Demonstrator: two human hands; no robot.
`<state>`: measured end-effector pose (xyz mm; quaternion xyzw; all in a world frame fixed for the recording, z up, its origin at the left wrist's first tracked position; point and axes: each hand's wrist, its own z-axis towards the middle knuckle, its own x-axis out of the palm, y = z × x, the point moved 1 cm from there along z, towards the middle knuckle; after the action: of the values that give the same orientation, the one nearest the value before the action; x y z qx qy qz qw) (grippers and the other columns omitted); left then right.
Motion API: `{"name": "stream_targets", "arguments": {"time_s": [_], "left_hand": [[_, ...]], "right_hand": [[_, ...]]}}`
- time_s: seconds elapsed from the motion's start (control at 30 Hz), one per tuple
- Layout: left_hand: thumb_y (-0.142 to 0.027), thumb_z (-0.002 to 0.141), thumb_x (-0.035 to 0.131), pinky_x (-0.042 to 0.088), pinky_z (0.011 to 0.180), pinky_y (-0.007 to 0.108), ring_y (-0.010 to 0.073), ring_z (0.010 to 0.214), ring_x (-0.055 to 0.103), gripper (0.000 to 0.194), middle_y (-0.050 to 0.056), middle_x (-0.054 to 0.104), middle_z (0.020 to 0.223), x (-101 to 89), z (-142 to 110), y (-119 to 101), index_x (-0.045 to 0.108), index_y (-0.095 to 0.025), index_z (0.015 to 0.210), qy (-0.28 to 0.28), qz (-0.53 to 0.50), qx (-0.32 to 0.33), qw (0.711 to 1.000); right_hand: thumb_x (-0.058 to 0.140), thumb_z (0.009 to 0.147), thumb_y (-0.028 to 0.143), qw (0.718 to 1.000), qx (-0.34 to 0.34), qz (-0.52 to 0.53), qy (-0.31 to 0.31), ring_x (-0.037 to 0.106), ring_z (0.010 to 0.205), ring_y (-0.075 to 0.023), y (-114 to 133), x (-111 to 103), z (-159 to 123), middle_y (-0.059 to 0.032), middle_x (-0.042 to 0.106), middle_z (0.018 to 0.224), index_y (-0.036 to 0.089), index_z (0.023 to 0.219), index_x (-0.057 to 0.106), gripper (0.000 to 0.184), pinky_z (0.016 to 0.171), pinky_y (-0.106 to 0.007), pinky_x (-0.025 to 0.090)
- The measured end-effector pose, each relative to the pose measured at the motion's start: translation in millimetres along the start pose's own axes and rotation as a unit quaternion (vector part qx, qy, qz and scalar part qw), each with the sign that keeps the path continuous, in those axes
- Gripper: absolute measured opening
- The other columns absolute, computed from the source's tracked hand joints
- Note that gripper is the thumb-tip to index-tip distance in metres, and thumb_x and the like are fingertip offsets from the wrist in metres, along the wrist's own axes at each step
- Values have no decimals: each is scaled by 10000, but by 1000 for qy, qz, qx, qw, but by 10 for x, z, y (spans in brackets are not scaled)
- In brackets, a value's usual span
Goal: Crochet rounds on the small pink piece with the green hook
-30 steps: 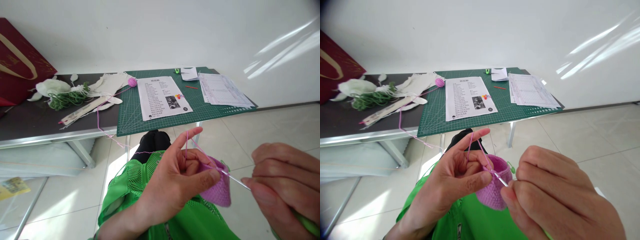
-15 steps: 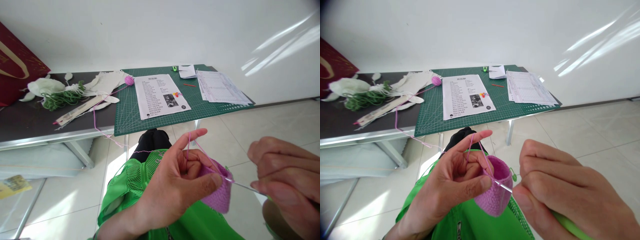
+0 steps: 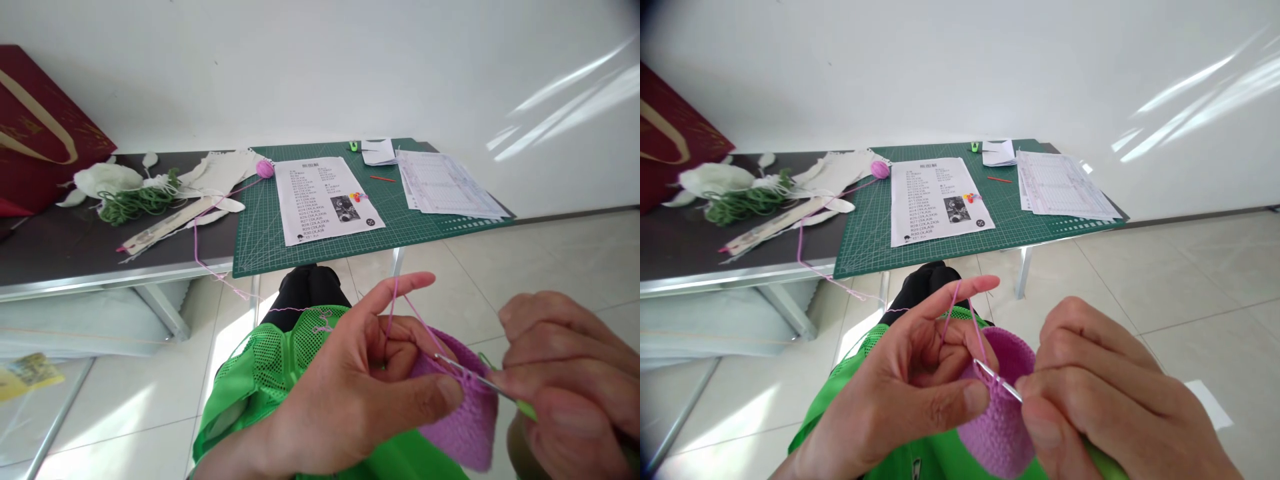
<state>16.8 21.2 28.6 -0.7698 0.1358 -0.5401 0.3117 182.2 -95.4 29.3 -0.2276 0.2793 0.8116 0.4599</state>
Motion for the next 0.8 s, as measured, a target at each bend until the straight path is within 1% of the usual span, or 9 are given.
{"name": "stream_targets", "arguments": {"time_s": [0.07,0.13,0.17,0.23,0.33,0.47,0.57,0.67,0.8], "left_hand": [[102,620,926,265,461,167,24,471,305,856,-80,647,708,-15,12,-10,645,-209,1366,14,3,-12,1000],[79,631,937,263,466,175,32,468,294,854,-104,585,640,-24,9,-14,643,-217,1376,17,5,-12,1000],[70,637,940,260,468,178,35,467,288,857,-115,550,611,-26,3,-14,639,-223,1385,18,6,-9,1000],[49,658,941,249,473,186,42,473,278,858,-123,508,587,-26,-13,-8,631,-232,1408,13,17,7,1000],[-6,707,936,263,489,198,56,500,304,843,-99,528,628,-13,-34,7,619,-255,1447,-12,62,40,997],[-64,743,927,304,520,206,62,543,347,841,-40,653,791,39,-51,46,592,-280,1484,-70,112,83,988],[-78,737,931,286,506,198,60,536,334,856,-65,609,724,88,-45,93,582,-276,1494,-106,127,110,980],[-120,721,946,276,492,200,58,516,315,868,-91,536,660,125,-21,149,585,-284,1493,-135,116,140,974],[-160,703,955,276,495,207,55,526,326,873,-72,583,724,151,15,248,590,-293,1484,-183,87,166,965]], "right_hand": [[657,885,141,999,-16,13,37,529,594,-208,18,-42,17,4,595,623,234,859,642,97,597,-444,457],[670,896,165,999,36,14,33,555,669,-214,55,-66,46,-15,629,692,224,911,661,61,613,-429,473],[670,901,144,994,96,13,40,573,718,-218,78,-62,66,-26,644,730,220,920,661,78,649,-424,495],[622,908,77,992,124,20,16,569,721,-193,146,-36,123,-24,630,723,208,881,638,134,608,-375,499],[583,888,-21,995,97,30,20,537,664,-145,229,45,207,8,573,646,202,781,578,248,567,-316,484],[593,914,27,989,141,33,-34,484,633,-128,241,140,210,25,519,625,204,756,549,241,552,-309,442],[627,890,16,990,126,25,-52,475,633,-122,216,188,169,27,519,655,195,745,530,250,561,-312,433],[634,839,-68,995,72,18,-65,482,633,-116,196,215,168,28,507,674,180,727,523,294,563,-317,435],[676,857,-70,994,61,-13,-92,476,622,-116,224,243,221,34,509,673,198,710,480,363,569,-328,445]]}}
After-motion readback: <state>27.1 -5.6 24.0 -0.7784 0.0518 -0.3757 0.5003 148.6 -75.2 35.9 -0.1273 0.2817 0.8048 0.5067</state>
